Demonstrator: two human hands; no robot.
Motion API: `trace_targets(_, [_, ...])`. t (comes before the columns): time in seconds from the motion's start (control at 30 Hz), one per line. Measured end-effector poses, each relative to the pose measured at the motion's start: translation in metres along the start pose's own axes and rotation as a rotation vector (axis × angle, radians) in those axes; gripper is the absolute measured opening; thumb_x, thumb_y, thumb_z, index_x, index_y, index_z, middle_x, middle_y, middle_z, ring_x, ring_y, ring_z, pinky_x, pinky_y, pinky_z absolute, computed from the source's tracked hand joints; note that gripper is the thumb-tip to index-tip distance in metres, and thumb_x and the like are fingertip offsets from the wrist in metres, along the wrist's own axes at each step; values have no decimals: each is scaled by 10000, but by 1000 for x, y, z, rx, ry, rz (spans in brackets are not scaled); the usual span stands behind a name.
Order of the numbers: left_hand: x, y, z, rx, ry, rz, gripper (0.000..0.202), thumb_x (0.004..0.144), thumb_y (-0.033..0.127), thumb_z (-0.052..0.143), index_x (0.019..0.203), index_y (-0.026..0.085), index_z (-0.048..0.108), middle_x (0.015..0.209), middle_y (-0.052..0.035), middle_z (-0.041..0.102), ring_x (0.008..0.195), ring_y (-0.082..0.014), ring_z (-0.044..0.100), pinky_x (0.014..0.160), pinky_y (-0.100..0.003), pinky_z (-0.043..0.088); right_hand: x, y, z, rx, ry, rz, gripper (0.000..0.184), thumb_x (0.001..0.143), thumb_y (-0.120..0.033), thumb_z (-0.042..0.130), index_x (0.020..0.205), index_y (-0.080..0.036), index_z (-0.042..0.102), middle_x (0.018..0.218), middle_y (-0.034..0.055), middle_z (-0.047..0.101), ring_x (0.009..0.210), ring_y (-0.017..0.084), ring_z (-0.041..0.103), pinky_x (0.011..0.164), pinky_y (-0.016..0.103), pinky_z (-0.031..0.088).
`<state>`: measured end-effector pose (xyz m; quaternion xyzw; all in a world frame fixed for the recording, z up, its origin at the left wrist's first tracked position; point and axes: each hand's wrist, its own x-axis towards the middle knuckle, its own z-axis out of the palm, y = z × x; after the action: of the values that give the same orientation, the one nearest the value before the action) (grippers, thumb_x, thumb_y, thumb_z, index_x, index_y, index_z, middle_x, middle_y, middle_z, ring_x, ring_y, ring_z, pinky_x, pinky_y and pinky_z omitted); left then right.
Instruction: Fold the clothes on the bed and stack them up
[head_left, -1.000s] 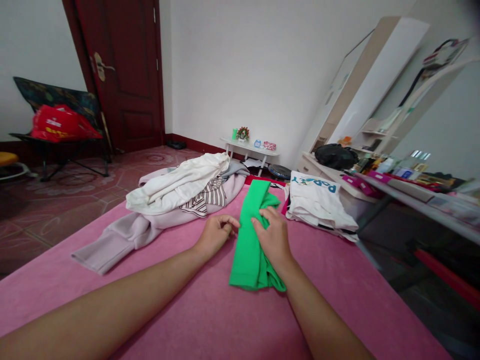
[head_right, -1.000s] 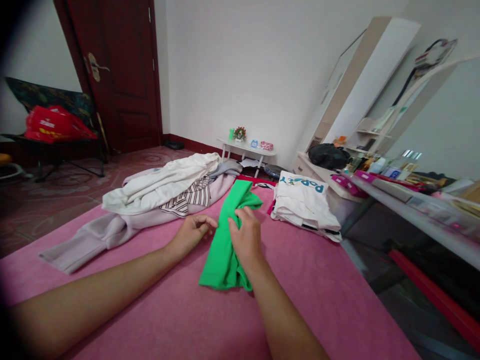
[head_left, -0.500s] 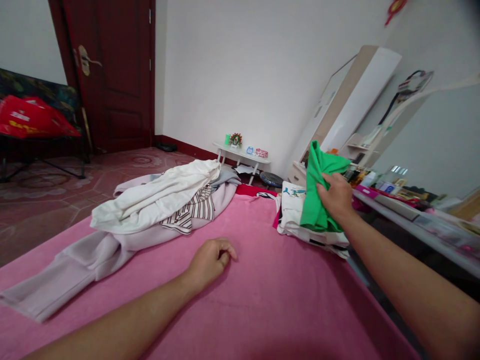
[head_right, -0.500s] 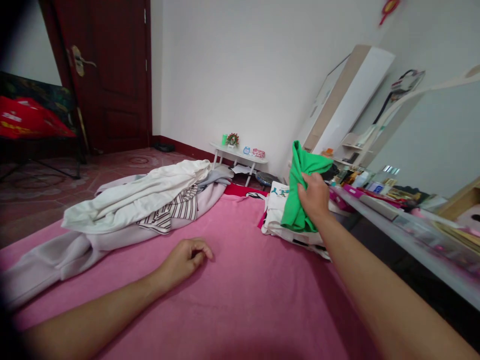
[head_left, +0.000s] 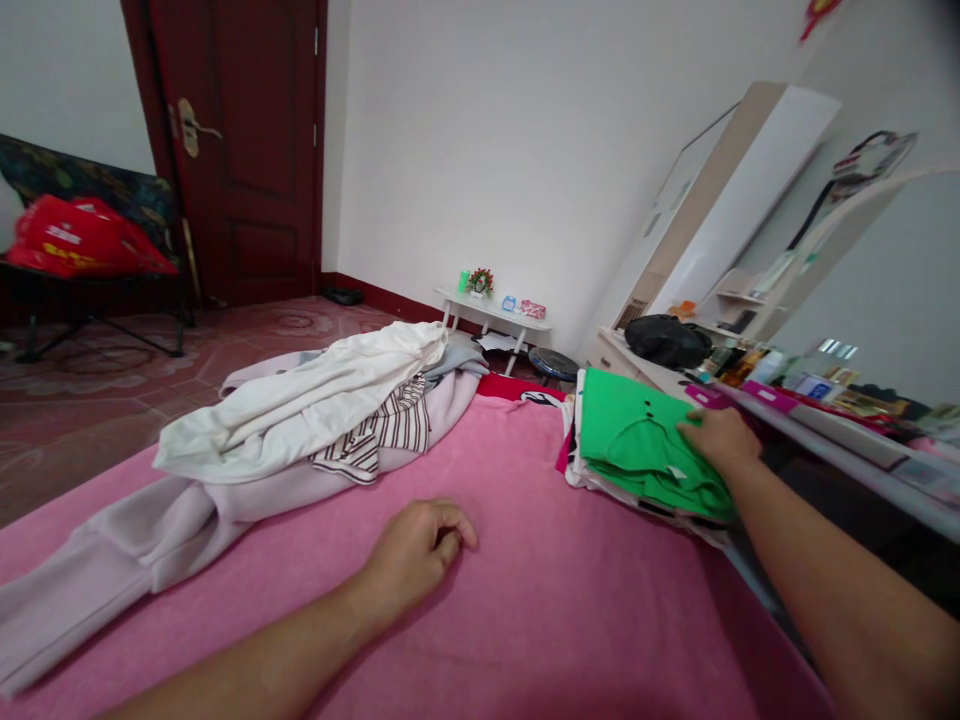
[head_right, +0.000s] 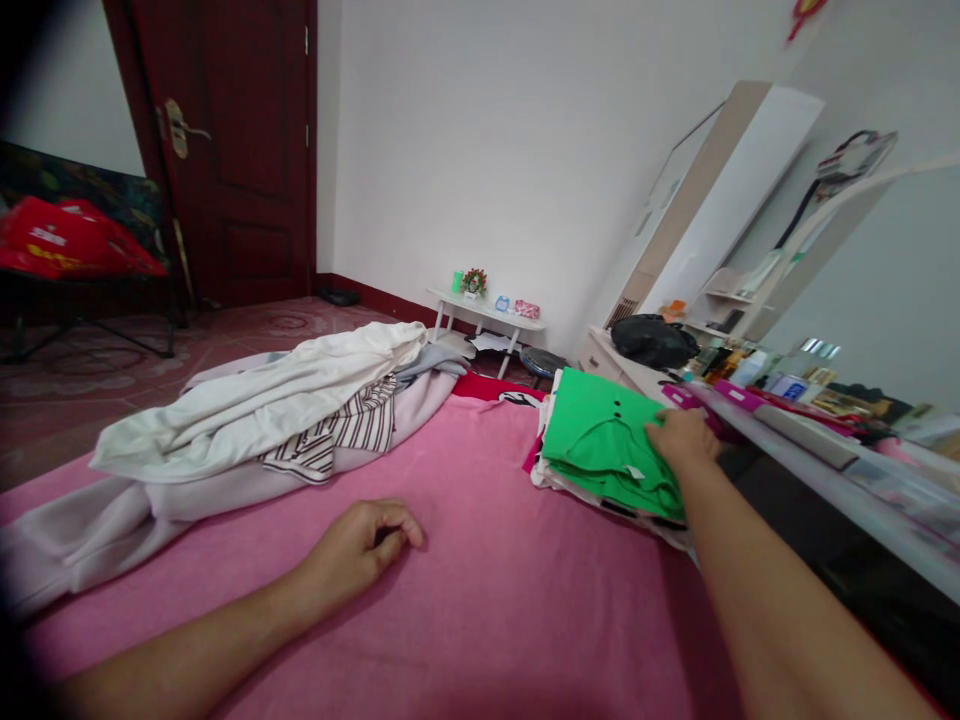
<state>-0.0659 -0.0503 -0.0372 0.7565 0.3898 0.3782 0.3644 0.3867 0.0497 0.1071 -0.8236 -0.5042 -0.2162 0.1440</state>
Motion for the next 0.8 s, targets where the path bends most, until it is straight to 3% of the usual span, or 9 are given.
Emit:
trace_targets(0.07, [0, 0, 0, 9, -8, -3, 323, 700, 48, 430, 764, 206, 704, 807, 11, 695, 767, -148, 629, 719, -231, 446, 3, 0, 4, -26, -60, 33, 402, 737, -396, 649, 969, -79, 737, 1110, 361, 542, 980, 441, 572, 662, 489, 398])
trace_targets(0.13, [1, 1, 0, 14, -11, -5, 324, 703, 49, 430, 768, 207, 706, 818, 10, 697, 777, -150, 630, 727, -232, 446, -3, -9, 13, -25, -59, 19, 535, 782, -520, 566, 1123, -123, 681, 1277, 331, 464, 1124, 472, 487, 752, 548, 399])
trace_targets(0.23, [1, 2, 0, 30, -11, -3, 322, 705, 52, 432, 768, 207, 707, 820, 9, 698, 770, -150, 627, 723, -232, 444, -23, -31, 36, 33, -138, -60, 682, 859, -627, 353, 1405, -224, 416, 1487, 204, 284, 1309, 432, 317, 944, 601, 320])
trace_targets(0.33, [0, 2, 0, 45, -5, 8, 325, 699, 50, 430, 765, 203, 709, 813, 9, 699, 760, -149, 626, 720, -232, 445, -42, -46, 59, 90, -319, -39, 753, 858, -672, 275, 1488, -268, 197, 1554, 158, 127, 1368, 428, 207, 994, 655, 242])
trace_targets(0.4, [-1, 2, 0, 49, 3, 16, 331, 695, 49, 428, 767, 201, 714, 817, 9, 703, 770, -148, 629, 727, -229, 447, -49, -51, 66, 95, -378, 7, 770, 855, -681, 254, 1497, -274, 131, 1563, 165, 57, 1378, 445, 159, 978, 701, 209])
trace_targets(0.5, [-3, 5, -2, 72, 16, 25, 338, 691, 54, 428, 769, 199, 723, 825, 7, 710, 773, -148, 633, 732, -227, 453, -58, -62, 62, 74, -388, 88, 737, 866, -623, 299, 1492, -253, 176, 1548, 196, 103, 1364, 464, 182, 960, 714, 206])
trace_targets(0.57, [-4, 6, -4, 94, 18, 19, 339, 689, 61, 430, 775, 201, 727, 825, 7, 715, 769, -148, 636, 732, -228, 458, -74, -77, 55, 64, -309, 145, 660, 880, -526, 341, 1461, -219, 290, 1516, 212, 208, 1343, 459, 238, 966, 686, 228])
trace_targets(0.7, [-6, 6, -6, 134, 13, 15, 328, 709, 82, 440, 792, 208, 732, 832, 9, 723, 776, -152, 644, 740, -234, 468, -134, -126, 48, 220, -60, 132, 533, 848, -308, 374, 1345, -140, 469, 1455, 224, 323, 1341, 387, 280, 1011, 584, 270])
trace_targets(0.8, [-8, 1, -4, 132, 0, 54, 312, 733, 90, 454, 828, 197, 732, 866, 0, 726, 800, -155, 650, 758, -239, 475, -187, -169, 52, 437, 44, 149, 581, 757, -305, 469, 1301, -103, 501, 1456, 213, 317, 1343, 357, 286, 1047, 484, 291])
